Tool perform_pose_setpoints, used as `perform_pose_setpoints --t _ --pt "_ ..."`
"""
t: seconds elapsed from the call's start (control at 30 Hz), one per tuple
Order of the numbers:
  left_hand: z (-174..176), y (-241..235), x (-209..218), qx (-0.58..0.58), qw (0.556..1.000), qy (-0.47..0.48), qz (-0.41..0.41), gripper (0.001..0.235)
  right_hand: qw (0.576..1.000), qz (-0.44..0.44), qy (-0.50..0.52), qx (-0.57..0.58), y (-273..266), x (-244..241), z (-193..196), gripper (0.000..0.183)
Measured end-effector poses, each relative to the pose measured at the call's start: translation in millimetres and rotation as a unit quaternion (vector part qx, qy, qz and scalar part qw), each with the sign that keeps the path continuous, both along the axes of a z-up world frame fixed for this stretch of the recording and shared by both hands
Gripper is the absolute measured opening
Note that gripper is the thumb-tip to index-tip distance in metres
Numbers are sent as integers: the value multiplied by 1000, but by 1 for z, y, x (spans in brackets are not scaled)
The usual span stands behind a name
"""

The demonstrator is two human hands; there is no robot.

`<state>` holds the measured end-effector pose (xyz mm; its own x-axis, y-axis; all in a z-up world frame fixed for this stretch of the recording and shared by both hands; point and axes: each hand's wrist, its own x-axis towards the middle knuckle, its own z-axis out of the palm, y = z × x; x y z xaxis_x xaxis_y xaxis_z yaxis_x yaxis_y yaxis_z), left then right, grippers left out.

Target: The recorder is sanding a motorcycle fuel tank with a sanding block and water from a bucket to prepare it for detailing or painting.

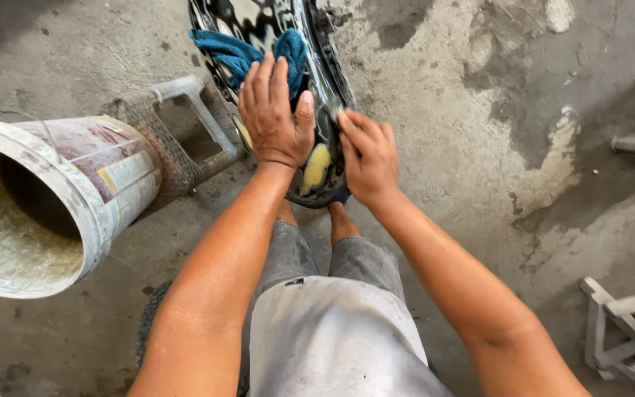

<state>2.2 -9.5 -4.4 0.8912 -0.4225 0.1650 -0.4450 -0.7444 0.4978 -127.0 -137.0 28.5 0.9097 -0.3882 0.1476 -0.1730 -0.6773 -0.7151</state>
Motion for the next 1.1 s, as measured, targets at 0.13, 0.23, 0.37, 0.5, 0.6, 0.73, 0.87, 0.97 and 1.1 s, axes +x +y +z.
perform_pose_setpoints --t 0.13,0.23,0.37,0.5,0.6,0.73,0.87,0.97,1.1 --pt "10 3 -1 16 1000 7 1 66 999 -1 -46 5 -4 65 -3 29" --pt "7 -3 11 -1 1000 -1 -1 60 998 16 -56 10 -10 56 3 31" --pt "6 1 21 0 1000 2 4 46 1000 8 18 21 -1 -16 19 34" --pt "16 -17 64 0 998 31 -48 32 997 -21 53 44 0 -36 29 32" --pt "12 -31 79 56 990 -24 -131 32 994 -65 42 74 7 -41 25 30" --pt "67 -38 28 203 950 -30 -235 20 988 -110 27 108 7 -73 5 29" --pt "65 -35 -40 227 891 -52 -389 20 977 -162 50 129 -10 -109 6 28" --pt "55 -26 -46 238 855 -45 -459 20 970 -185 62 146 -16 -122 8 28" --pt "91 -28 0 165 907 -44 -385 24 957 -214 64 185 -18 -135 17 28"
